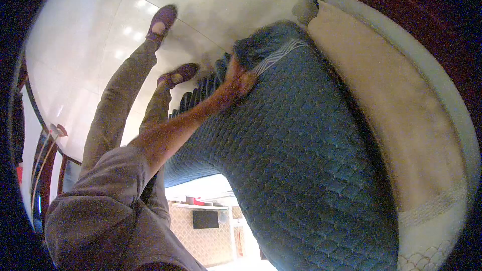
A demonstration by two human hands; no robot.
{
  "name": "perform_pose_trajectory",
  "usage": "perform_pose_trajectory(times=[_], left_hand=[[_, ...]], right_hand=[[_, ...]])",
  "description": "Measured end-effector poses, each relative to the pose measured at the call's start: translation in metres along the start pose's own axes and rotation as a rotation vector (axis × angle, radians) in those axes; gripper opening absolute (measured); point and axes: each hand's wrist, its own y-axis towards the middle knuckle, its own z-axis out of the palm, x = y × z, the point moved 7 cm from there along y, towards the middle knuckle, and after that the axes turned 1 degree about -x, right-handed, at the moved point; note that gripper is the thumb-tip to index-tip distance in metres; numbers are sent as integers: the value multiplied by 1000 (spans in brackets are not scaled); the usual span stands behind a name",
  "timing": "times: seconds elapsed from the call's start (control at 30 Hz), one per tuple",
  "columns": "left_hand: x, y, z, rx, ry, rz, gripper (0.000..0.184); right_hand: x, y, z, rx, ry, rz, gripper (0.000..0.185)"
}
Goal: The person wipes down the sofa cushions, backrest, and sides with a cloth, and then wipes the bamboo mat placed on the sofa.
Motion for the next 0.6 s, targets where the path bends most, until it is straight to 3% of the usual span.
perform_pose_trajectory(times=[0.1,0.13,0.17,0.2,0.27,0.33,0.4,0.43,0.53,0.6], left_hand=[[83,-125,-35,-11,207,-290,81],[137,-173,-51,-49,836,-349,75],[135,-168,-57,-48,834,-347,75],[153,-167,-55,241,628,-671,69],[94,-131,-58,382,315,-948,59],[50,-34,-43,225,261,-512,44],[17,58,-18,207,27,-514,40],[-3,96,-6,176,2,-354,38],[-45,134,29,32,129,221,35],[-42,127,37,-66,265,362,32]], right_hand=[[-4,0,2,-6,5,12,37],[-3,0,2,-8,4,12,37],[-4,1,2,-8,4,12,37],[-4,1,1,-7,4,12,37],[-4,1,3,-6,-1,5,36],[-5,2,4,-4,0,2,36],[-6,1,7,1,-8,-1,36],[-7,2,6,3,-15,3,36],[-6,2,11,7,-28,-8,36],[-7,3,14,11,-34,-8,36]])
